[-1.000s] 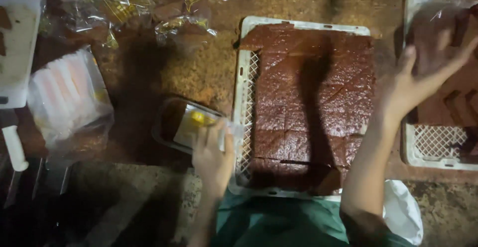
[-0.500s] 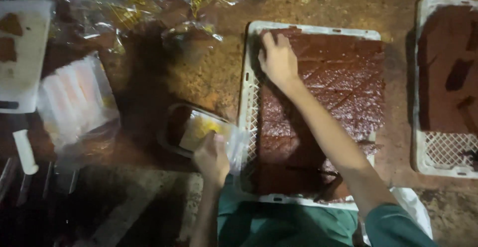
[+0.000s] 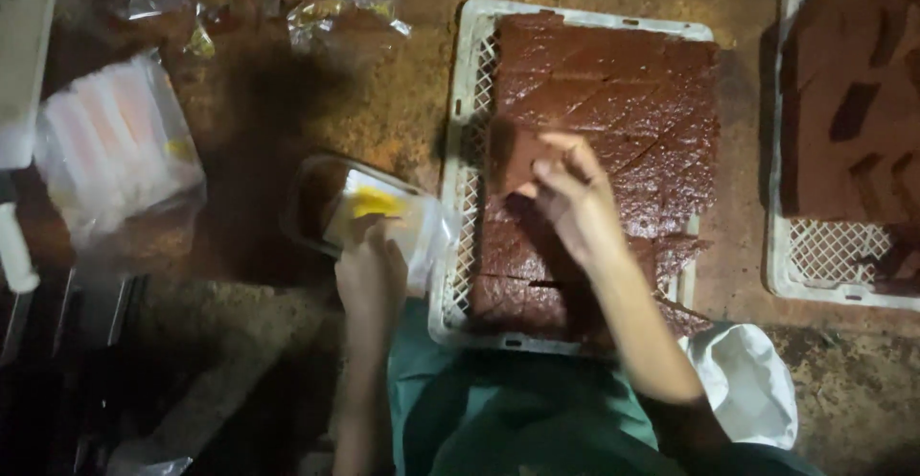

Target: Packaging individual pieces of baked goods into plastic bags from a tray

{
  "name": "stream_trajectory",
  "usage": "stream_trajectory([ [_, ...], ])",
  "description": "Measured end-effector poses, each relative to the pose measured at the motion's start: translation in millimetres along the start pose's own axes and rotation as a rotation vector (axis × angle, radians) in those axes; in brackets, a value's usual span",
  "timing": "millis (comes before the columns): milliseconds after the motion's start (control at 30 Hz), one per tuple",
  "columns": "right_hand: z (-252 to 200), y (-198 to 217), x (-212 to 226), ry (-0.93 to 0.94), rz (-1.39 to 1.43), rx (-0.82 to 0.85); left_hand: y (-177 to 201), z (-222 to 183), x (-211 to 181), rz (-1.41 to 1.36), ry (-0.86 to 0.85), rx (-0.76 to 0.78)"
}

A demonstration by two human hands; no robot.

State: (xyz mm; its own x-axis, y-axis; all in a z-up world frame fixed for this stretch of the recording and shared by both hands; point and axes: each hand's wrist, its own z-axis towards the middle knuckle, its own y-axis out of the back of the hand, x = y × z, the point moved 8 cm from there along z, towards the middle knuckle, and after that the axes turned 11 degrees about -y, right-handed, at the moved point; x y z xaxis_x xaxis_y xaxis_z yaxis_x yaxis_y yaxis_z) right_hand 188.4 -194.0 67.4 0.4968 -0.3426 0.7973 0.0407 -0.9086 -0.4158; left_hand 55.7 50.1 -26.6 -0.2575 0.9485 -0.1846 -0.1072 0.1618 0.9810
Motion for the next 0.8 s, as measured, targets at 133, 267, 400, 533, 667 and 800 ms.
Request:
stream_trajectory([
  [133, -41, -26, -33, 0.386, -0.626, 0.087, 57, 8, -34, -0.153, -0.088, -0.16],
  [267, -78, -53, -39, 0.734, -0.792, 0.082, 105, -9, -68, -0.173, -0.16, -0.557],
  [400, -106, -78, -22, 0.8, -0.911, 0.246, 121, -8, -78, -0.201, -0.152, -0.562],
  [533, -90, -46, -36, 0.771, -0.939, 0.219, 109, -8, -95, -0.388, -0.134, -0.416],
  [667, -95, -52, 0, 0.665, -0.805, 0.158, 118, -7, -98, -0.468, -0.111, -0.504],
  [800, -93, -48, -1, 0.678, -0.91, 0.096, 116, -5, -116, -0.594, -0.231, -0.463],
])
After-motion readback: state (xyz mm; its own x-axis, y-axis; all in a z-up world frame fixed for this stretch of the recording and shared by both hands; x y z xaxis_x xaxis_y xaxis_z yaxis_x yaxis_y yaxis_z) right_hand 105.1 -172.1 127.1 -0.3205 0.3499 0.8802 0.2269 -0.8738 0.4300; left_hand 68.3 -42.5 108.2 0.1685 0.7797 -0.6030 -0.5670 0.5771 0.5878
